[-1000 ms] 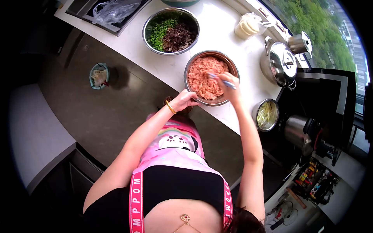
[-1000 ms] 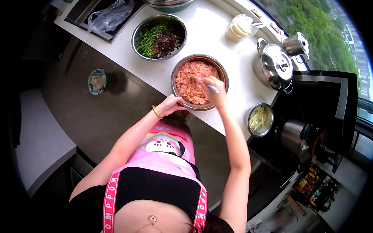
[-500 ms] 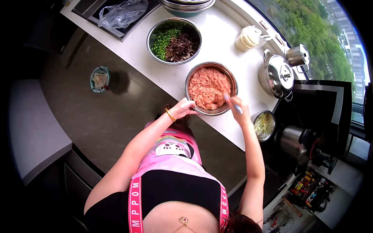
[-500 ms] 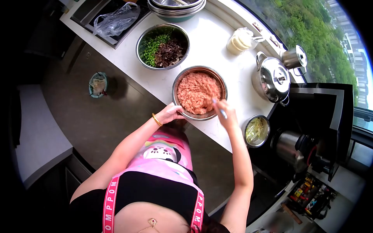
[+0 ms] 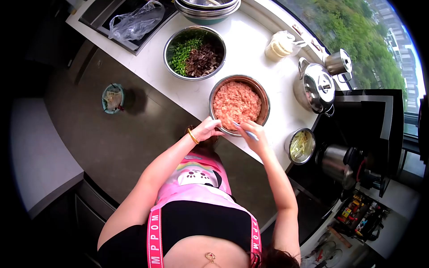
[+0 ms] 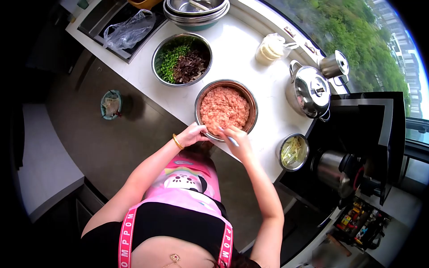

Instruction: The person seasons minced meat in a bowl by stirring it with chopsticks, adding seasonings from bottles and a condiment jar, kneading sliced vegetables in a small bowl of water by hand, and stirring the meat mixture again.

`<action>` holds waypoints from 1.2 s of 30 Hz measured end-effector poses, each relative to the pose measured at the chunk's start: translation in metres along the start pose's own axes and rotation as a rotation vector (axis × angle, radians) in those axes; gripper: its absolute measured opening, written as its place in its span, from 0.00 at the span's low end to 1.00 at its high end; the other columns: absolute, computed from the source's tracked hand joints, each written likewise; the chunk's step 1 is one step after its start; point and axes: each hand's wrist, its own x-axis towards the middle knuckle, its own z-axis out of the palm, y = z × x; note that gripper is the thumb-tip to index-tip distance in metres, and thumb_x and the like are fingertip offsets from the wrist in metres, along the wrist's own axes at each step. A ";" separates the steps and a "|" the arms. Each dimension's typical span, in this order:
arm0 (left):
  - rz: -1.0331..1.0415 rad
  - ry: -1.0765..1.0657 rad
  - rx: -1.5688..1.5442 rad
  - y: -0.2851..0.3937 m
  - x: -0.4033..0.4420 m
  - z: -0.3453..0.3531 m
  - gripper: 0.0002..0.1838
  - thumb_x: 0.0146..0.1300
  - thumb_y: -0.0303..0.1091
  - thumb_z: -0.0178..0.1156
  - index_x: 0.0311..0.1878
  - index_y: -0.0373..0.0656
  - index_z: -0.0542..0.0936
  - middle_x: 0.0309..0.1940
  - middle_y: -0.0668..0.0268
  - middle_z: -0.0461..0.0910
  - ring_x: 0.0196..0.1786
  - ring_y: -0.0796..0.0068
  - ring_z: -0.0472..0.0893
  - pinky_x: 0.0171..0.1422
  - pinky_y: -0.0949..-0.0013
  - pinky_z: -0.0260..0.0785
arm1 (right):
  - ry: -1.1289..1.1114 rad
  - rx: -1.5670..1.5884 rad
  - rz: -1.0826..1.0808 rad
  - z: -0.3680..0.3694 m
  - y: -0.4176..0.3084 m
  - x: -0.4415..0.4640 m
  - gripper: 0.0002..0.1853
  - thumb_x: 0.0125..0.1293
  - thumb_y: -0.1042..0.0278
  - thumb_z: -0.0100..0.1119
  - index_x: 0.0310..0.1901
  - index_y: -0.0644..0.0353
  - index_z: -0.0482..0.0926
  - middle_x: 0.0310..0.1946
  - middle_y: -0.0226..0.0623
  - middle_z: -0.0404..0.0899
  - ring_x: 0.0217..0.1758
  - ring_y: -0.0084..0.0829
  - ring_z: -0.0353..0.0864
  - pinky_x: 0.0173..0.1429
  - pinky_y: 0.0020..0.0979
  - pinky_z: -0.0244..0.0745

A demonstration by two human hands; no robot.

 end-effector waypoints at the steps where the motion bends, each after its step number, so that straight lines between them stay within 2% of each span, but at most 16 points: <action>1: -0.033 -0.008 0.009 0.001 0.000 -0.001 0.16 0.58 0.23 0.47 0.51 0.42 0.69 0.40 0.66 0.74 0.42 0.75 0.78 0.47 0.63 0.76 | 0.002 0.046 -0.031 0.009 -0.002 0.014 0.02 0.56 0.77 0.61 0.29 0.64 0.79 0.22 0.43 0.74 0.26 0.40 0.76 0.30 0.34 0.69; 5: -0.021 0.020 0.046 0.014 -0.011 0.012 0.17 0.57 0.23 0.49 0.51 0.42 0.69 0.43 0.65 0.75 0.42 0.74 0.78 0.48 0.63 0.76 | 0.114 0.030 -0.020 -0.006 0.024 0.054 0.02 0.57 0.76 0.61 0.30 0.64 0.78 0.25 0.44 0.75 0.25 0.39 0.75 0.30 0.33 0.69; 6: 0.019 0.026 0.034 0.013 -0.011 0.013 0.18 0.56 0.22 0.49 0.52 0.42 0.68 0.44 0.65 0.75 0.42 0.74 0.78 0.48 0.62 0.76 | 0.101 -0.064 0.032 -0.021 0.025 0.049 0.02 0.58 0.75 0.61 0.31 0.64 0.79 0.26 0.44 0.76 0.27 0.39 0.76 0.31 0.34 0.70; 8: 0.026 0.014 0.005 0.014 -0.013 0.013 0.20 0.56 0.21 0.48 0.53 0.42 0.67 0.43 0.64 0.75 0.42 0.74 0.79 0.46 0.62 0.77 | 0.044 -0.136 0.109 -0.042 0.032 0.021 0.03 0.58 0.75 0.60 0.33 0.64 0.79 0.28 0.44 0.77 0.32 0.42 0.79 0.34 0.35 0.72; 10: 0.030 0.026 -0.021 0.013 -0.011 0.013 0.20 0.56 0.19 0.48 0.53 0.41 0.67 0.42 0.64 0.75 0.39 0.74 0.79 0.43 0.63 0.78 | 0.039 -0.092 0.038 -0.028 0.018 -0.004 0.03 0.58 0.75 0.60 0.33 0.64 0.79 0.30 0.44 0.78 0.33 0.43 0.79 0.35 0.35 0.73; 11: 0.026 0.027 -0.012 0.013 -0.012 0.014 0.18 0.56 0.20 0.48 0.52 0.41 0.67 0.41 0.64 0.75 0.39 0.74 0.79 0.44 0.64 0.78 | 0.027 -0.048 -0.028 -0.020 0.013 -0.007 0.04 0.58 0.75 0.60 0.34 0.64 0.79 0.31 0.44 0.78 0.35 0.43 0.80 0.37 0.36 0.74; 14: -0.031 -0.003 -0.002 0.011 -0.005 0.007 0.16 0.57 0.21 0.47 0.50 0.39 0.68 0.41 0.63 0.75 0.39 0.73 0.79 0.45 0.63 0.78 | -0.175 -0.008 0.040 0.008 -0.004 0.022 0.05 0.59 0.74 0.59 0.37 0.63 0.80 0.35 0.44 0.80 0.37 0.42 0.80 0.41 0.34 0.76; 17: -0.043 0.000 0.008 0.011 -0.007 0.006 0.14 0.57 0.21 0.47 0.48 0.39 0.69 0.40 0.63 0.76 0.39 0.71 0.79 0.48 0.61 0.77 | -0.007 -0.065 -0.072 0.006 0.014 0.068 0.05 0.59 0.74 0.58 0.37 0.63 0.80 0.33 0.45 0.79 0.36 0.43 0.80 0.39 0.35 0.74; 20: 0.010 -0.030 0.010 0.005 -0.001 -0.004 0.13 0.57 0.21 0.47 0.47 0.39 0.70 0.40 0.64 0.76 0.40 0.70 0.79 0.51 0.58 0.75 | 0.074 -0.109 -0.027 -0.025 0.034 0.056 0.05 0.59 0.74 0.58 0.37 0.63 0.79 0.32 0.45 0.78 0.35 0.43 0.79 0.38 0.35 0.74; 23: 0.013 -0.015 0.024 0.016 -0.009 0.008 0.16 0.56 0.21 0.47 0.50 0.39 0.69 0.42 0.63 0.76 0.40 0.72 0.79 0.48 0.61 0.77 | -0.046 -0.189 0.134 -0.037 0.030 0.005 0.05 0.59 0.73 0.59 0.36 0.62 0.80 0.35 0.43 0.80 0.39 0.42 0.80 0.43 0.37 0.76; 25: -0.004 -0.030 0.029 0.015 -0.004 0.006 0.16 0.56 0.21 0.47 0.50 0.39 0.69 0.42 0.63 0.76 0.40 0.72 0.80 0.48 0.62 0.77 | -0.047 -0.105 -0.027 -0.016 0.010 0.000 0.05 0.59 0.72 0.59 0.35 0.62 0.80 0.36 0.44 0.80 0.39 0.43 0.80 0.44 0.37 0.76; 28: -0.046 -0.025 0.047 0.010 -0.004 0.002 0.17 0.56 0.21 0.46 0.50 0.39 0.69 0.43 0.62 0.76 0.41 0.72 0.80 0.48 0.63 0.77 | -0.128 -0.040 0.034 0.014 -0.005 0.033 0.07 0.60 0.71 0.59 0.39 0.62 0.80 0.36 0.45 0.80 0.39 0.45 0.80 0.44 0.36 0.75; 29: -0.052 -0.010 0.057 0.011 -0.003 0.001 0.17 0.57 0.21 0.46 0.50 0.39 0.69 0.43 0.62 0.76 0.42 0.72 0.80 0.48 0.63 0.77 | -0.122 -0.011 0.009 0.023 0.011 0.045 0.08 0.60 0.71 0.58 0.40 0.62 0.80 0.36 0.45 0.80 0.39 0.45 0.80 0.43 0.36 0.75; 31: -0.010 -0.044 0.060 0.015 -0.004 0.000 0.17 0.57 0.21 0.45 0.52 0.37 0.67 0.44 0.61 0.76 0.43 0.70 0.80 0.49 0.62 0.77 | 0.171 0.057 -0.149 0.014 0.029 0.067 0.07 0.60 0.72 0.58 0.39 0.63 0.80 0.32 0.46 0.78 0.35 0.45 0.79 0.38 0.37 0.73; 35: 0.044 -0.011 0.078 0.017 0.001 -0.003 0.19 0.57 0.20 0.45 0.54 0.36 0.66 0.47 0.58 0.75 0.45 0.67 0.80 0.48 0.61 0.78 | 0.126 -0.176 0.192 -0.037 0.041 0.028 0.04 0.60 0.74 0.58 0.34 0.64 0.80 0.26 0.45 0.78 0.29 0.41 0.79 0.33 0.35 0.72; 36: 0.024 -0.027 0.082 0.022 -0.002 0.000 0.19 0.57 0.20 0.45 0.54 0.36 0.65 0.47 0.59 0.75 0.45 0.67 0.80 0.48 0.61 0.78 | 0.109 -0.110 0.208 -0.039 0.037 0.013 0.03 0.58 0.75 0.60 0.33 0.63 0.81 0.26 0.44 0.78 0.27 0.40 0.79 0.32 0.34 0.72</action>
